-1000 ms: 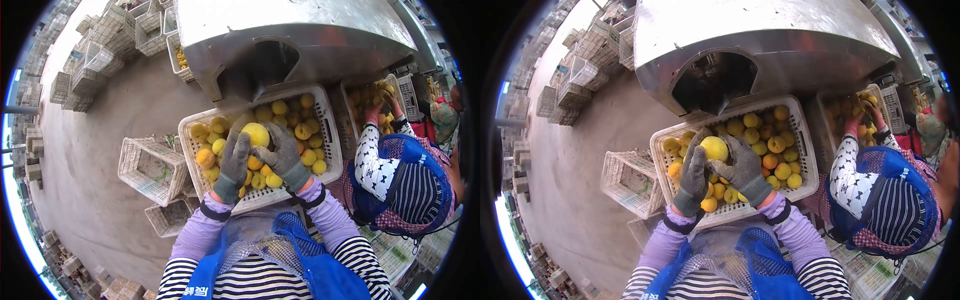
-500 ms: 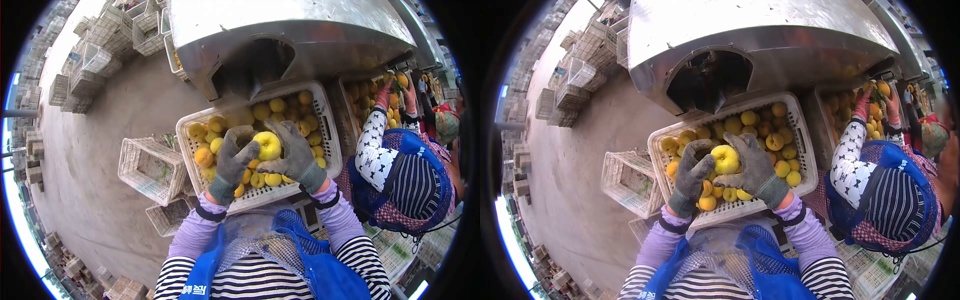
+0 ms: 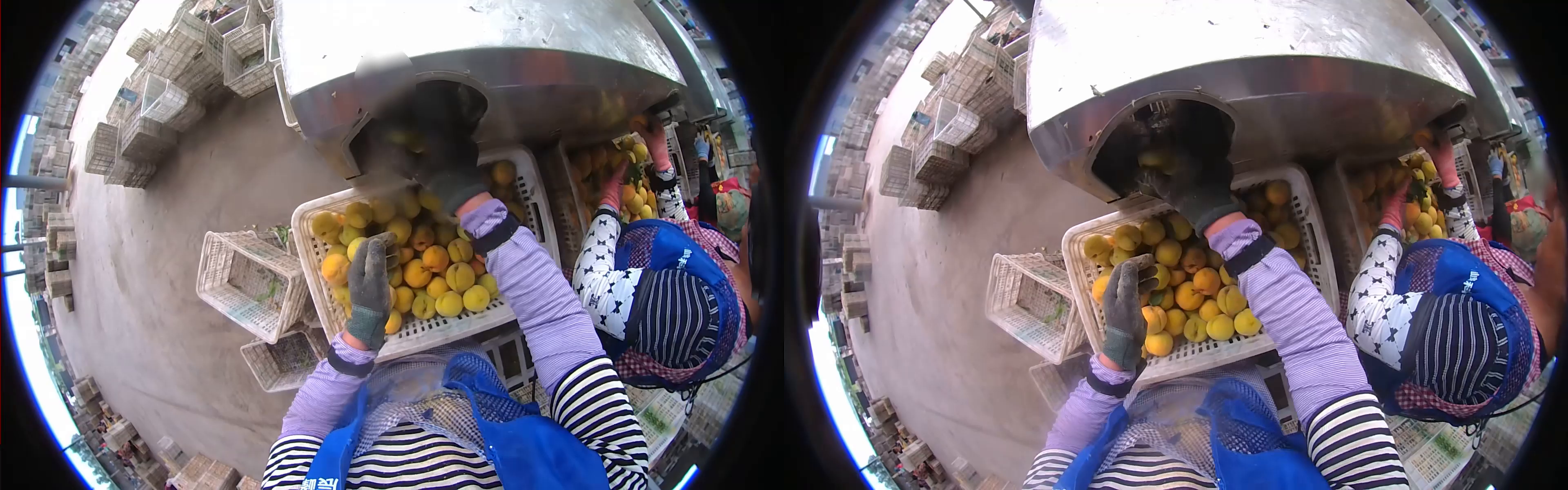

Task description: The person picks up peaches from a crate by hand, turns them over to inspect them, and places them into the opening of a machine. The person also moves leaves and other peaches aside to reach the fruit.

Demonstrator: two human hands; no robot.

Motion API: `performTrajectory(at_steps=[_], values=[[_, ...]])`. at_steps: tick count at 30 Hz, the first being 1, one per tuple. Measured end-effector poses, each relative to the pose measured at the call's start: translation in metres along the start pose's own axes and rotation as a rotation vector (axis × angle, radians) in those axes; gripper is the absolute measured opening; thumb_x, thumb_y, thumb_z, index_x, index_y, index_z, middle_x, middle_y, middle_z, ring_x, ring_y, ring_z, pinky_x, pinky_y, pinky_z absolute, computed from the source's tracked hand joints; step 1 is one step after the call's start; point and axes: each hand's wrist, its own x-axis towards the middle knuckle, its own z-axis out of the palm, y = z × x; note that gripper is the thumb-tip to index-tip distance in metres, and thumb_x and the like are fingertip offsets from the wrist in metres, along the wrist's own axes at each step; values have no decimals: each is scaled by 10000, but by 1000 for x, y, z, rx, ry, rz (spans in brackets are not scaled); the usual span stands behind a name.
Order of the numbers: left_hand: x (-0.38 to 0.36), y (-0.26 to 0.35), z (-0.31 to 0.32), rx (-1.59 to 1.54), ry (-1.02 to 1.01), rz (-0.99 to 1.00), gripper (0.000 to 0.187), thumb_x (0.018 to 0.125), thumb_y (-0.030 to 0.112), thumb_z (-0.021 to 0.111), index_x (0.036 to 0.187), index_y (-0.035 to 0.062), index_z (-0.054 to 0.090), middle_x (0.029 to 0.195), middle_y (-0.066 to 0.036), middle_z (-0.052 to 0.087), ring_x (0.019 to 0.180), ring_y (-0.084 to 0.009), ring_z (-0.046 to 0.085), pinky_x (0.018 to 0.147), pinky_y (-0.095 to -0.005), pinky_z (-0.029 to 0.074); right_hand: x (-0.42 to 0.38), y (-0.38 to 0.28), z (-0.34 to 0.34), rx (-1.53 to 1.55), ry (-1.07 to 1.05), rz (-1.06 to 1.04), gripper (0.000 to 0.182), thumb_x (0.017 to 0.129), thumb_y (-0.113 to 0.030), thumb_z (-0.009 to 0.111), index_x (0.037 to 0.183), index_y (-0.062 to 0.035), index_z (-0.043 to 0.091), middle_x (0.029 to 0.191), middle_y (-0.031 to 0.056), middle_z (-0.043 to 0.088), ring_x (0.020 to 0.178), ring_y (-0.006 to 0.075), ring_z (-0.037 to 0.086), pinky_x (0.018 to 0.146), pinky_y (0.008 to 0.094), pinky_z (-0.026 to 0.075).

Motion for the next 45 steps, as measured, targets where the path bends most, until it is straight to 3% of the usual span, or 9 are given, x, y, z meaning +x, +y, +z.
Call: performTrajectory(at_steps=[7,11,15,21,24,28,31,39,45], values=[[25,-79,-3,630,-134,281,350,934,249,605,1228,60,595,1174,-132,630,1019,-266,616,879,-364,506,-45,36,-13,497,65,111,388,810,-312,756,1153,-152,670,990,132,690,907,330,686,781,425,549],[34,-127,24,1358,-433,476,393,813,198,666,1187,89,612,1203,-153,592,1074,-343,592,881,-440,498,-131,97,20,-287,-624,15,309,886,-208,616,1183,-136,660,1045,95,699,941,285,685,812,419,539],[54,-198,34,1664,-601,449,444,790,185,668,1220,84,616,1315,-166,526,1217,-387,508,930,-476,494,-193,141,81,-533,-506,-566,331,903,-180,541,1219,-166,637,1172,45,656,1060,247,631,889,439,487],[40,-135,19,1354,-495,305,338,843,169,586,1141,19,641,1163,-170,606,1089,-335,588,875,-428,522,-195,152,96,-564,-710,-572,370,911,-209,526,1274,-185,592,1219,26,627,1136,247,571,903,445,462],[29,-138,-30,-4,-426,-389,376,839,238,688,1128,13,607,1080,-142,639,997,-271,629,836,-374,531,-193,144,93,-534,-828,-555,364,912,-224,529,1268,-198,598,1216,23,629,1166,250,547,926,448,448],[-4,-112,-50,567,-551,298,458,880,257,707,1235,-1,574,1201,-102,617,1109,-218,599,963,-323,490,-180,133,98,-586,-881,-572,321,914,-239,534,1219,-210,631,1217,17,629,1246,250,499,990,452,409],[-10,-94,-23,346,-509,-65,194,938,26,550,1113,-25,614,1306,-166,562,1195,-265,569,1007,-358,480,-195,147,110,-601,-749,-686,288,919,-251,533,1176,-213,657,1229,15,624,1279,257,478,1037,455,378],[-19,-106,-27,102,-461,-398,554,914,124,583,1428,-17,434,1266,-134,571,1204,-204,536,1024,-305,431,-170,118,83,-638,-982,-604,358,913,-228,544,1267,-207,592,1321,11,558,1239,269,502,1059,465,357],[-23,-89,-8,392,-503,-208,619,972,190,621,1497,9,348,1242,-119,555,1152,-182,529,1016,-288,412,-191,123,67,-542,-597,-630,388,888,-192,574,1276,-200,575,1223,28,584,1139,261,556,970,470,417]])
